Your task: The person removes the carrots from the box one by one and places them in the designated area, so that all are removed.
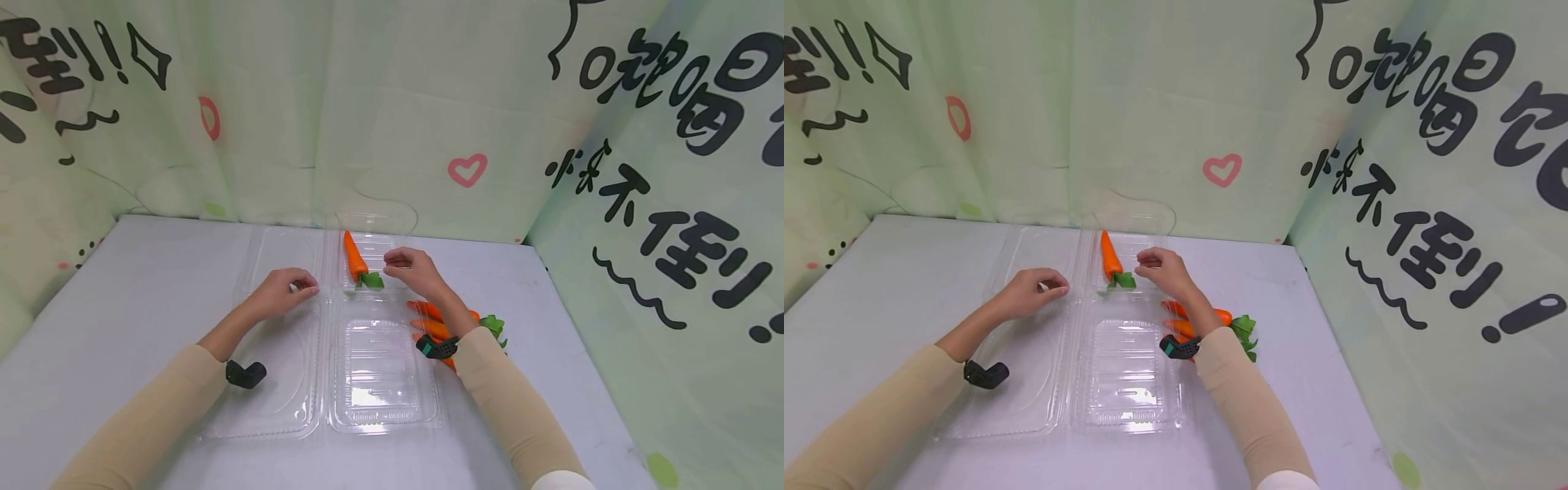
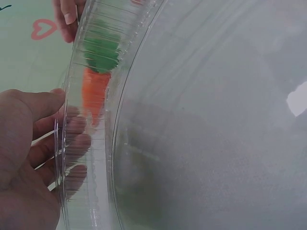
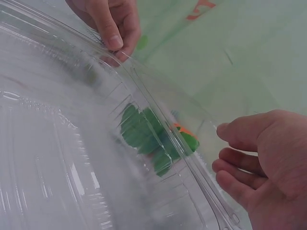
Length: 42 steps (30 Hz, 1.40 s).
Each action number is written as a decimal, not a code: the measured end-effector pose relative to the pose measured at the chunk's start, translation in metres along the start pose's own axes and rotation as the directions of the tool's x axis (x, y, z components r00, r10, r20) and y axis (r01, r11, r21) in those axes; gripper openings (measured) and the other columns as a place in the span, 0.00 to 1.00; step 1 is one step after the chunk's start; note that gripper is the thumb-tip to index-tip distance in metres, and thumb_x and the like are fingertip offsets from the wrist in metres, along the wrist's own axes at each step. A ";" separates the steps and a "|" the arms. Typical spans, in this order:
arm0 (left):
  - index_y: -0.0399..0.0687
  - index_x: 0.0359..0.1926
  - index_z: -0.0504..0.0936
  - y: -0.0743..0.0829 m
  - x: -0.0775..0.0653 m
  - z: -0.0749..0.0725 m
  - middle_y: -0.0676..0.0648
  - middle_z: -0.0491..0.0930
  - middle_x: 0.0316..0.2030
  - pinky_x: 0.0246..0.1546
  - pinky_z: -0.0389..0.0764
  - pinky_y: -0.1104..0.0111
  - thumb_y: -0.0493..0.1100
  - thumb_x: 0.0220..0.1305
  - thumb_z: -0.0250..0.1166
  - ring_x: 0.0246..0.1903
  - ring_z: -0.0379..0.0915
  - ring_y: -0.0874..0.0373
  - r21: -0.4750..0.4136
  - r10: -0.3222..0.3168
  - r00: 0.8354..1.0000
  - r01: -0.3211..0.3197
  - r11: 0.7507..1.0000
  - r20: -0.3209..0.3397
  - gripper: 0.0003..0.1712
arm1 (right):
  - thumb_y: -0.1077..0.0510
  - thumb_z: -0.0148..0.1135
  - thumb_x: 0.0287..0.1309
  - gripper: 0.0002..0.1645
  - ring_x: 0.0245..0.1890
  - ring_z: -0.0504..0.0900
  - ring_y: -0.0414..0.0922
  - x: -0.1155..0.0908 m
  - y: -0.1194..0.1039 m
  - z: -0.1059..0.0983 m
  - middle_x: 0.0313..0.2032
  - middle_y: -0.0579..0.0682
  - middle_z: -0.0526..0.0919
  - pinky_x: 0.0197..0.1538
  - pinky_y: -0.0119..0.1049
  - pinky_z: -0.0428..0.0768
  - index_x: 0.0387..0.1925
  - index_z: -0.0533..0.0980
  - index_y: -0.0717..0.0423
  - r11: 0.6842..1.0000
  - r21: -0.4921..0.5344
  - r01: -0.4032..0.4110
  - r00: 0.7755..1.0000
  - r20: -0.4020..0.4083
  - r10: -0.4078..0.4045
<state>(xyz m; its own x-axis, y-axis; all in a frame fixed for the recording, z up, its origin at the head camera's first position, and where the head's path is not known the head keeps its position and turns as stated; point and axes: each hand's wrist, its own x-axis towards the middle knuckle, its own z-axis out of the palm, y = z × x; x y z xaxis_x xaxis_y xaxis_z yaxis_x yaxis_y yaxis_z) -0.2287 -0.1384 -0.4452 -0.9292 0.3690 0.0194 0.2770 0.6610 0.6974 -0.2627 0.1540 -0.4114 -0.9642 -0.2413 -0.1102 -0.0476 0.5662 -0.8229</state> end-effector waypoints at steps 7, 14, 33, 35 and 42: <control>0.46 0.44 0.83 -0.002 0.001 0.001 0.46 0.82 0.40 0.49 0.80 0.59 0.45 0.67 0.61 0.42 0.75 0.53 0.004 -0.001 1.000 0.001 1.000 -0.003 0.10 | 0.57 0.61 0.63 0.24 0.56 0.78 0.51 0.002 -0.003 0.005 0.57 0.60 0.78 0.62 0.45 0.75 0.59 0.73 0.61 1.000 -0.014 0.011 1.000 0.011 -0.011; 0.46 0.45 0.83 -0.002 0.001 0.001 0.46 0.82 0.40 0.48 0.80 0.58 0.46 0.67 0.61 0.43 0.75 0.52 0.004 -0.005 1.000 0.005 1.000 0.004 0.11 | 0.57 0.62 0.63 0.24 0.55 0.78 0.50 0.006 -0.005 0.008 0.56 0.57 0.79 0.62 0.44 0.75 0.59 0.73 0.60 1.000 -0.023 -0.002 1.000 0.017 0.002; 0.46 0.45 0.83 -0.001 0.000 0.000 0.46 0.82 0.40 0.48 0.80 0.58 0.46 0.67 0.61 0.43 0.74 0.52 -0.009 -0.015 1.000 0.015 1.000 0.005 0.11 | 0.55 0.62 0.63 0.25 0.56 0.79 0.50 0.016 -0.007 0.020 0.55 0.55 0.80 0.61 0.42 0.76 0.59 0.73 0.59 0.998 -0.056 -0.004 1.000 0.030 0.006; 0.46 0.45 0.83 0.000 0.000 0.000 0.46 0.82 0.40 0.48 0.80 0.58 0.46 0.67 0.61 0.43 0.74 0.52 -0.011 -0.015 1.000 0.015 1.000 0.006 0.11 | 0.55 0.62 0.63 0.25 0.56 0.78 0.50 0.017 -0.008 0.020 0.55 0.54 0.80 0.61 0.42 0.76 0.59 0.73 0.59 0.998 -0.064 -0.011 1.000 0.028 0.013; 0.46 0.44 0.83 0.001 -0.001 -0.001 0.46 0.82 0.40 0.48 0.79 0.58 0.45 0.67 0.61 0.43 0.74 0.52 -0.015 -0.003 1.000 0.003 1.000 0.007 0.10 | 0.55 0.63 0.62 0.24 0.55 0.79 0.50 0.020 -0.009 0.024 0.54 0.54 0.80 0.61 0.41 0.77 0.58 0.74 0.59 0.997 -0.076 -0.007 1.000 0.028 0.009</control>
<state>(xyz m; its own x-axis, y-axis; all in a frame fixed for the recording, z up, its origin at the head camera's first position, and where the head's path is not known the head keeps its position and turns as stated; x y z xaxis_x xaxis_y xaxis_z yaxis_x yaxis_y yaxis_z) -0.2284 -0.1390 -0.4437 -0.9285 0.3712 0.0123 0.2701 0.6522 0.7083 -0.2754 0.1255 -0.4193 -0.9568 -0.2583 -0.1336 -0.0605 0.6260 -0.7775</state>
